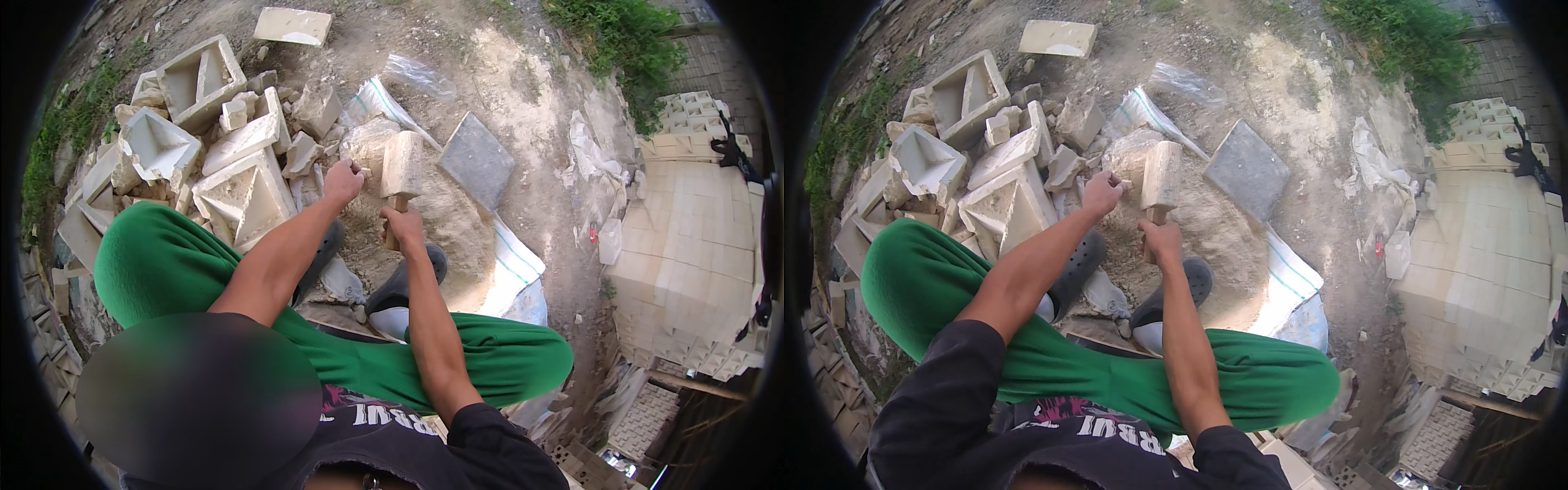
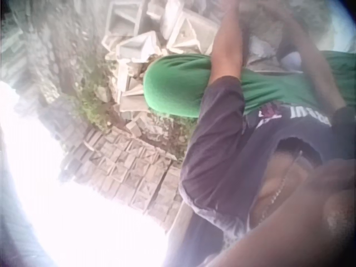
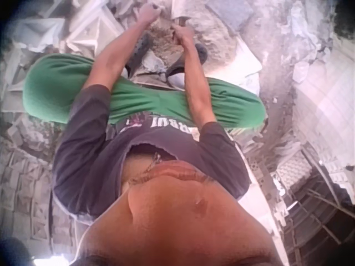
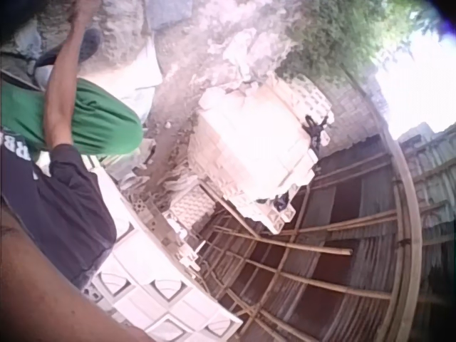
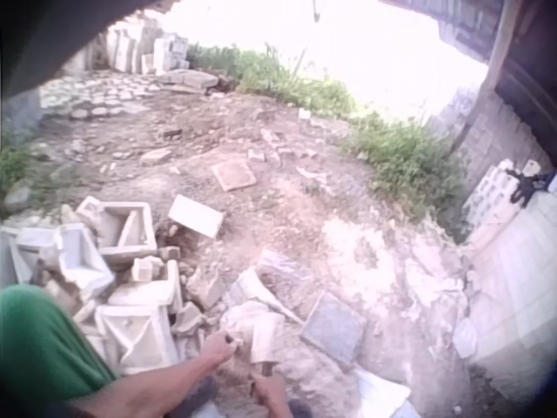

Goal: The person sits on the ground and repeatedly strikes a small piece of stone with a wooden mallet to break it into smaller fragments. The person handles the stone pieces with their hands, repositioning them between strikes.

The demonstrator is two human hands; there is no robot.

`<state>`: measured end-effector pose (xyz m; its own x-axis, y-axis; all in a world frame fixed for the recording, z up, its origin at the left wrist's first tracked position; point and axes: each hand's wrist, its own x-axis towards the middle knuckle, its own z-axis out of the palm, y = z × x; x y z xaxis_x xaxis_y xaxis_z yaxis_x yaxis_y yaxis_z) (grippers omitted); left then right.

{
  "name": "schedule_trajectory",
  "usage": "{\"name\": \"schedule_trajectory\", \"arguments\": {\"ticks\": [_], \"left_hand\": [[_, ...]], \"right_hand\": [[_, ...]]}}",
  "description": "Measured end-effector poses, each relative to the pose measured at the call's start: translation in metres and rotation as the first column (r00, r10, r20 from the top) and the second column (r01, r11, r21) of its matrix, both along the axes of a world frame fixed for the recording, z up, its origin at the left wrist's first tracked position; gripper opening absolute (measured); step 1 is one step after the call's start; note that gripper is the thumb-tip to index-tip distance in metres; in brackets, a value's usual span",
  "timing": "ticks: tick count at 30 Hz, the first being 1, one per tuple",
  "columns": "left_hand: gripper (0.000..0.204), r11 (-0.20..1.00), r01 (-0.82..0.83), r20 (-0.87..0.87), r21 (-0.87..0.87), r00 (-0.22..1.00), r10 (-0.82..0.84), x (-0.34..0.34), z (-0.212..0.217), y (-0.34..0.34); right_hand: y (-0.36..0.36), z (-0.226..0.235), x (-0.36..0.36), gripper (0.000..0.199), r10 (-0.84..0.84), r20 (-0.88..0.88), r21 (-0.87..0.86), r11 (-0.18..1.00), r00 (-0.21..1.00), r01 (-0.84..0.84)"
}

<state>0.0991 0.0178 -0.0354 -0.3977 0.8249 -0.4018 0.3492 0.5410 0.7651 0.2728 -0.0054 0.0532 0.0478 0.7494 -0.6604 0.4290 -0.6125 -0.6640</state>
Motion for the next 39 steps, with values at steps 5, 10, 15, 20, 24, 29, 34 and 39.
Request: {"name": "schedule_trajectory", "arguments": {"ticks": [5, 10, 15, 20, 24, 29, 34, 39], "left_hand": [[0.023, 0.994, -0.029, 0.022, 0.102, 0.999, 0.027, 0.005, -0.002, 0.017], [0.022, 0.987, -0.134, 0.124, 0.093, 0.985, 0.122, 0.003, -0.011, 0.019], [0.024, 0.991, -0.123, 0.095, 0.052, 0.989, 0.118, 0.001, -0.014, 0.015], [0.026, 0.995, -0.093, 0.090, 0.030, 0.992, 0.090, -0.004, -0.015, 0.004], [0.024, 0.993, -0.075, 0.055, 0.092, 0.996, 0.070, -0.004, -0.010, 0.000], [0.022, 0.987, -0.072, 0.078, 0.146, 0.995, 0.061, -0.005, -0.008, -0.011], [0.021, 0.987, -0.036, 0.071, 0.157, 0.997, 0.025, -0.003, -0.001, -0.008], [0.021, 0.976, -0.004, 0.077, 0.218, 0.997, -0.013, -0.014, -0.016, -0.011]], "right_hand": [[0.007, 0.022, 0.008, 0.022, 0.015, 0.040, 0.051, 0.999, 0.999, -0.017], [0.019, 0.066, -0.009, 0.022, 0.117, 0.141, 0.222, 0.964, 0.983, -0.147], [0.015, 0.021, -0.016, 0.022, 0.100, 0.182, 0.451, 0.876, 0.978, -0.173], [-0.026, -0.040, -0.010, 0.025, 0.168, 0.211, 0.123, 0.973, 0.963, -0.197], [-0.019, -0.048, 0.002, 0.025, 0.132, 0.188, 0.205, 0.964, 0.973, -0.170], [0.003, -0.028, -0.014, 0.024, 0.061, 0.185, 0.517, 0.842, 0.981, -0.150], [-0.010, -0.056, -0.007, 0.027, 0.117, 0.325, 0.408, 0.878, 0.939, -0.251], [-0.012, -0.018, -0.008, 0.031, 0.205, 0.220, 0.156, 0.958, 0.954, -0.242]]}}
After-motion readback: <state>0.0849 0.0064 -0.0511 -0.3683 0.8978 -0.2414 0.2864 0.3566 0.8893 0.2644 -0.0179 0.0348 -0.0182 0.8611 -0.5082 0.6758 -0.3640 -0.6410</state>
